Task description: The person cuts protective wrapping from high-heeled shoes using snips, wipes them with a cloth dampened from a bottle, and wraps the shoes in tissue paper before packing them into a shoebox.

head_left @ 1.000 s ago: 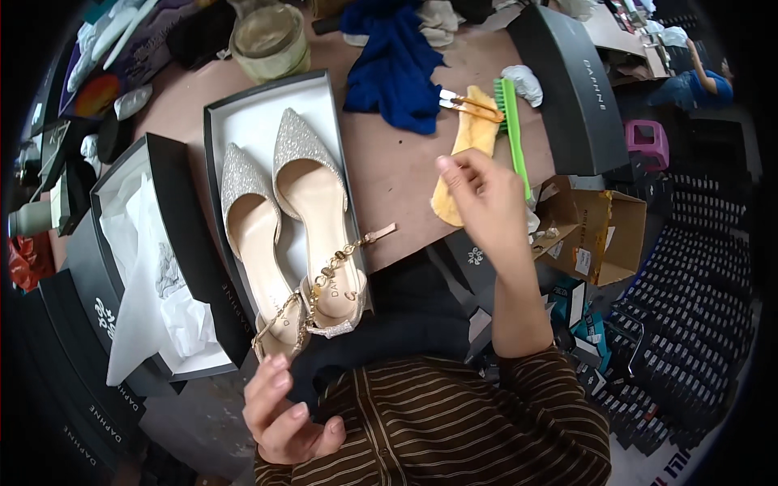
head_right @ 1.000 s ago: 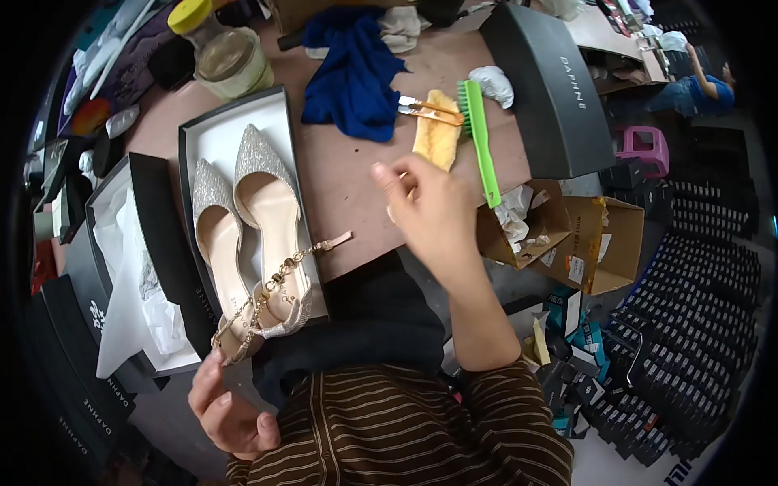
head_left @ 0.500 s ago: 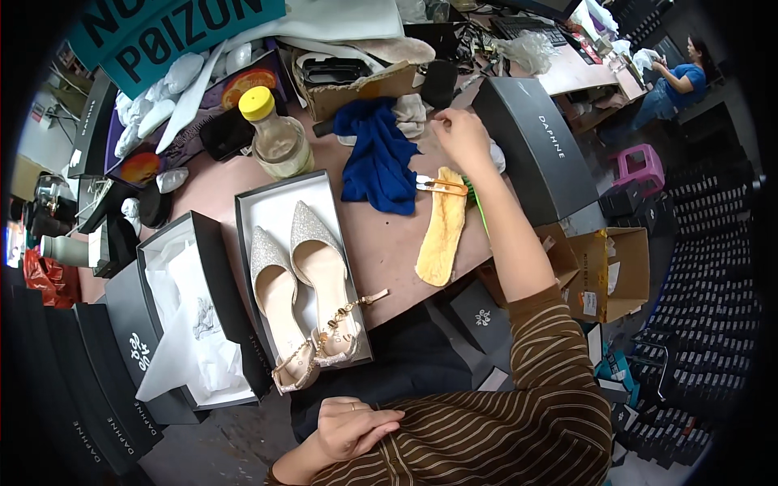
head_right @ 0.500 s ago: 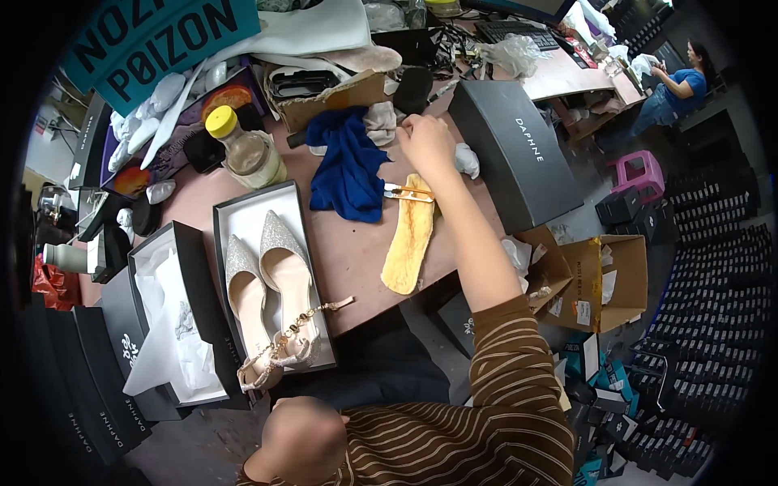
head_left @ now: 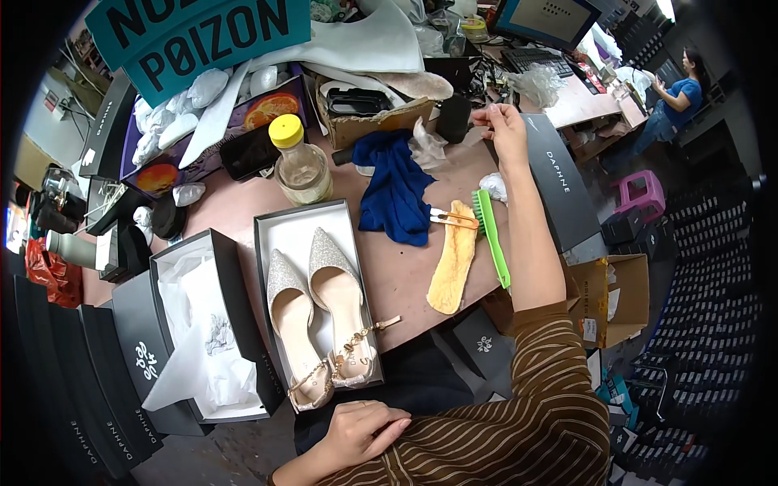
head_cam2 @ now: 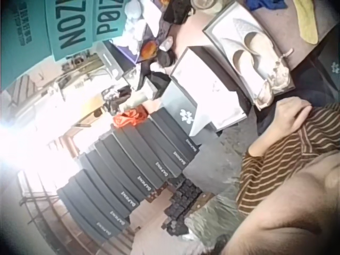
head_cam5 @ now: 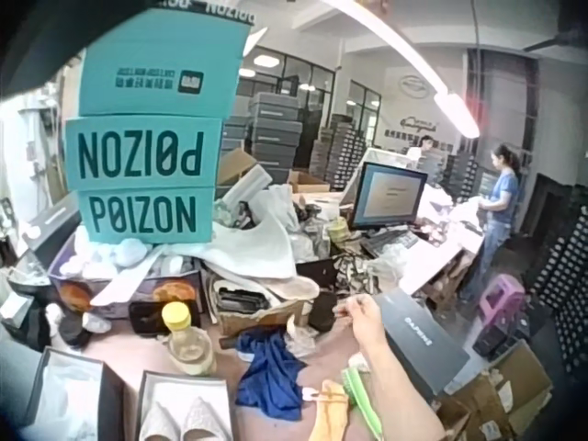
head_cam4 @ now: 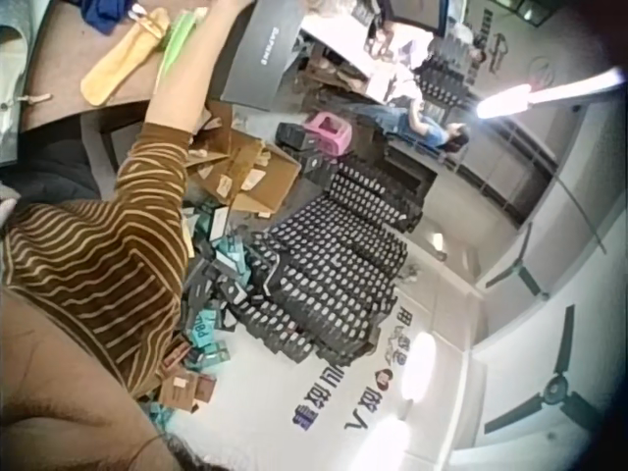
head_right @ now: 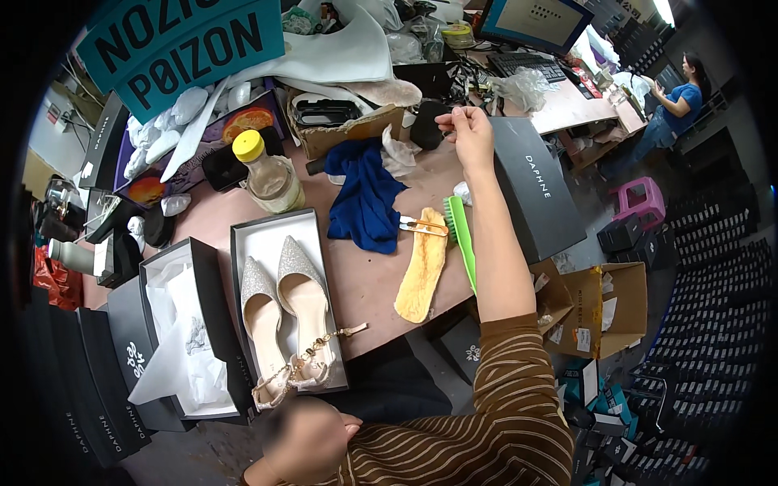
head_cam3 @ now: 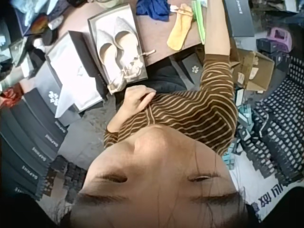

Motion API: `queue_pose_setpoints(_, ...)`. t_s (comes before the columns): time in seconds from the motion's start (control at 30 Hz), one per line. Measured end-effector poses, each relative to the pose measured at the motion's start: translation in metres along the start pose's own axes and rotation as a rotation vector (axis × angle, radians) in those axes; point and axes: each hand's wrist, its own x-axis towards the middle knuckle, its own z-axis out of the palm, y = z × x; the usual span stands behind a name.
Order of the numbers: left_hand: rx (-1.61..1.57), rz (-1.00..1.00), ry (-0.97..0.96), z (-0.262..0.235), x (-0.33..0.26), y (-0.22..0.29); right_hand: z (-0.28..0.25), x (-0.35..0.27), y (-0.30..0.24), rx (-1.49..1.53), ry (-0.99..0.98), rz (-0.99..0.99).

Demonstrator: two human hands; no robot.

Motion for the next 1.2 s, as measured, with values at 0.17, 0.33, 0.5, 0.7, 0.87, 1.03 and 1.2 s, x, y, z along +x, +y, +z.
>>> queue_pose_setpoints(0.17, 0.015, 0.025, -0.076, 0.000, 0.007, 0.000, 0.020, -0.011, -0.002, -0.936, -0.045, -0.320)
queue_pose_setpoints(0.33, 0.080, -0.008, -0.101, 0.002, 0.007, -0.001, 0.047, 0.010, 0.043, -1.040, -0.345, -0.610)
queue_pose_setpoints(0.5, 0.137, -0.052, -0.089, -0.005, 0.001, -0.002, 0.056, 0.022, 0.050, -1.321, -0.460, -0.482)
queue_pose_setpoints(0.7, 0.121, -0.062, -0.093, -0.006, 0.004, -0.003, 0.033, 0.029, -0.044, -0.983, -0.300, -0.353)
queue_pose_setpoints(0.87, 0.140, 0.000, -0.126, -0.005, 0.012, 0.002, 0.010, 0.033, -0.083, -0.446, -0.276, -0.223)
queue_pose_setpoints(1.03, 0.024, -0.032, -0.049, -0.011, 0.014, 0.014, 0.000, -0.017, -0.158, -0.007, -0.576, -0.053)
queue_pose_setpoints(1.2, -1.092, -0.221, 0.337, -0.017, 0.059, 0.027, 0.001, -0.105, -0.175, 0.352, -0.879, 0.054)
